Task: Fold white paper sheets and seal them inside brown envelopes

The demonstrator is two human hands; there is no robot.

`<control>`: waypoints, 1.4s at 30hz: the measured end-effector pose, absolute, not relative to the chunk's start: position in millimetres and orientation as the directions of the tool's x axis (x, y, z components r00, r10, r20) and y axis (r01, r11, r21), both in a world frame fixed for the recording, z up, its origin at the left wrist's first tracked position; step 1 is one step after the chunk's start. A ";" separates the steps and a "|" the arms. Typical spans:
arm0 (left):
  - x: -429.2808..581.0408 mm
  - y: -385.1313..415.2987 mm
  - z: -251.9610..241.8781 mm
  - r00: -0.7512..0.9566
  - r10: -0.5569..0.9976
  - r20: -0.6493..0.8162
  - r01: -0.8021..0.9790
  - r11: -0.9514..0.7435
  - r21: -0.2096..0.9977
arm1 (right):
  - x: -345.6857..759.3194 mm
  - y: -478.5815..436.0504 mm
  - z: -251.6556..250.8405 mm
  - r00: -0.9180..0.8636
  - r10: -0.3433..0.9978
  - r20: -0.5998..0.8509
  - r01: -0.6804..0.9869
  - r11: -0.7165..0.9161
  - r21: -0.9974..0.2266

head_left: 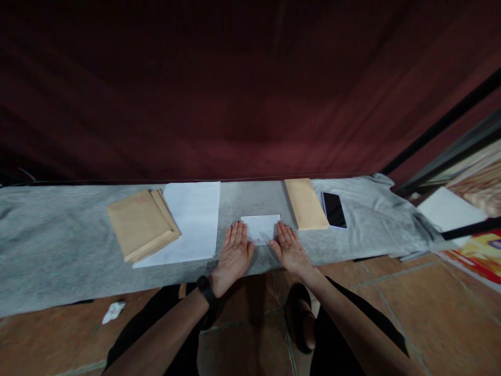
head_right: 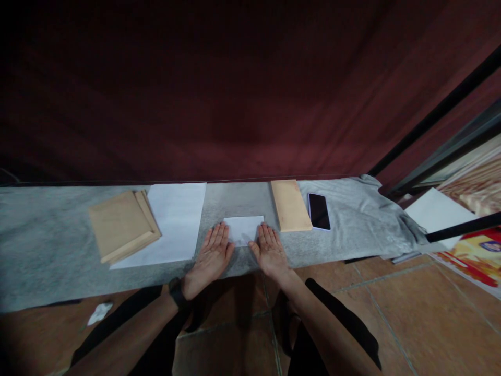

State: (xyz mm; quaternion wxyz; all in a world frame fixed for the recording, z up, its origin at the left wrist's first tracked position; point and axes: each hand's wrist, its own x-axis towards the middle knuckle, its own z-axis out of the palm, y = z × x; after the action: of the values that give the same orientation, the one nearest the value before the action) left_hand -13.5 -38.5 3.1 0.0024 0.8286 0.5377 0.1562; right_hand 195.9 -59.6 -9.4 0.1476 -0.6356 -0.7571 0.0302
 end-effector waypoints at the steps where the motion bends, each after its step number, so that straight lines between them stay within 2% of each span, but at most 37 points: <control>1: -11.1 -36.8 4.3 0.369 0.892 0.260 0.892 -0.418 0.170 | 194.8 -57.1 -7.6 -0.134 0.974 0.185 0.953 0.178 -0.244; 6: 11.5 -29.6 10.6 0.456 0.854 0.251 0.850 -0.501 0.161 | 179.7 -39.6 8.1 -0.152 0.973 0.176 0.931 0.201 -0.305; 11: 26.9 -25.1 6.1 0.541 0.813 0.214 0.805 -0.574 0.147 | 161.3 -28.0 14.2 -0.220 0.971 0.089 0.911 0.237 -0.336; 15: 24.9 -20.4 2.5 0.512 0.837 0.192 0.831 -0.539 0.137 | 159.8 -23.6 7.1 -0.219 0.973 0.076 0.917 0.232 -0.326; 23: 8.6 -15.9 5.1 0.453 0.868 0.206 0.866 -0.483 0.131 | 175.2 -25.4 -5.9 -0.156 0.981 0.112 0.963 0.176 -0.202; 30: -2.4 -13.0 2.4 0.362 0.909 0.205 0.904 -0.396 0.160 | 192.4 -30.7 -10.2 -0.120 0.979 0.165 0.969 0.152 -0.197; 34: -7.2 -7.0 3.5 0.285 0.944 0.169 0.907 -0.322 0.271 | 196.1 -32.7 -9.9 -0.107 0.983 0.149 0.973 0.134 -0.187; 42: -20.8 19.1 -0.5 0.107 0.983 0.148 0.672 -0.182 0.718 | 188.7 -32.9 -2.0 -0.099 0.983 0.156 0.975 0.127 -0.181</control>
State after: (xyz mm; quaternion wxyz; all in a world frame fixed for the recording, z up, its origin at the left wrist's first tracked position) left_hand -20.8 19.1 -0.5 0.2479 0.7016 0.5897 0.3139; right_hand 188.7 -32.9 -2.0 0.1193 -0.6606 -0.7411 0.0160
